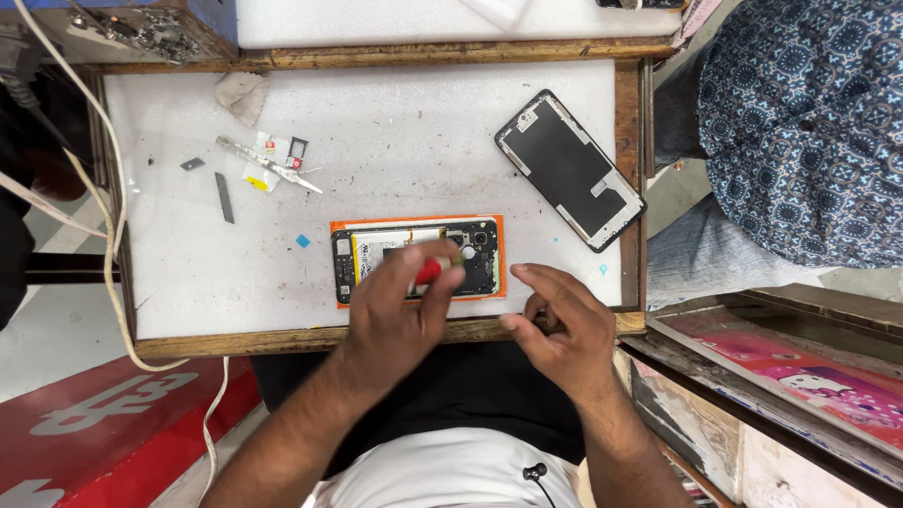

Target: The person applies adhesive to the internal frame of a disassembled smartphone using a small tube. They then place the phone's back cover onto the frame and press it into place.

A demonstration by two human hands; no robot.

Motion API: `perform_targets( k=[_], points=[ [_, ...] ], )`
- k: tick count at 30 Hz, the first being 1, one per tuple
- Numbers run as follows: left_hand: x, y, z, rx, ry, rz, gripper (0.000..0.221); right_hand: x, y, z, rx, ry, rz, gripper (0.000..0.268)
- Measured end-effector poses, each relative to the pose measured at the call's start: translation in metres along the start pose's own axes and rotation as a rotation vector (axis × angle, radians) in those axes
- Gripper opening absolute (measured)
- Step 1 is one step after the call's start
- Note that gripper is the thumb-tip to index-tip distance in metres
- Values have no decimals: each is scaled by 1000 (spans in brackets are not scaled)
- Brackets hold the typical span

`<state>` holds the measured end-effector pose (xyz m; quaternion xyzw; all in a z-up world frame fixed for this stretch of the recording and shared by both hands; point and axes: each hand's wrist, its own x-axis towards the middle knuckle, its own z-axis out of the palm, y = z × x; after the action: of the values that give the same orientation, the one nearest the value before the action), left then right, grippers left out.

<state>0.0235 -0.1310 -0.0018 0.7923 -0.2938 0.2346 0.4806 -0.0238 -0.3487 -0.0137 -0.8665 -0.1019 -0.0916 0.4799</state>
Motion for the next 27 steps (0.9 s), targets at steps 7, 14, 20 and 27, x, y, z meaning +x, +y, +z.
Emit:
perform_targets(
  k=[7, 14, 20, 27],
  points=[
    [15, -14, 4, 72, -22, -1, 63, -4, 3, -3, 95, 45, 56, 31],
    [9, -16, 9, 50, -78, 19, 61, -6, 8, -4, 135, 37, 65, 28],
    [5, -20, 11, 47, -103, 13, 61, -8, 15, -3, 128, 34, 43, 27],
    [4, -22, 13, 53, -105, 29, 59, -9, 20, -3, 122, 38, 20, 27]
  ],
)
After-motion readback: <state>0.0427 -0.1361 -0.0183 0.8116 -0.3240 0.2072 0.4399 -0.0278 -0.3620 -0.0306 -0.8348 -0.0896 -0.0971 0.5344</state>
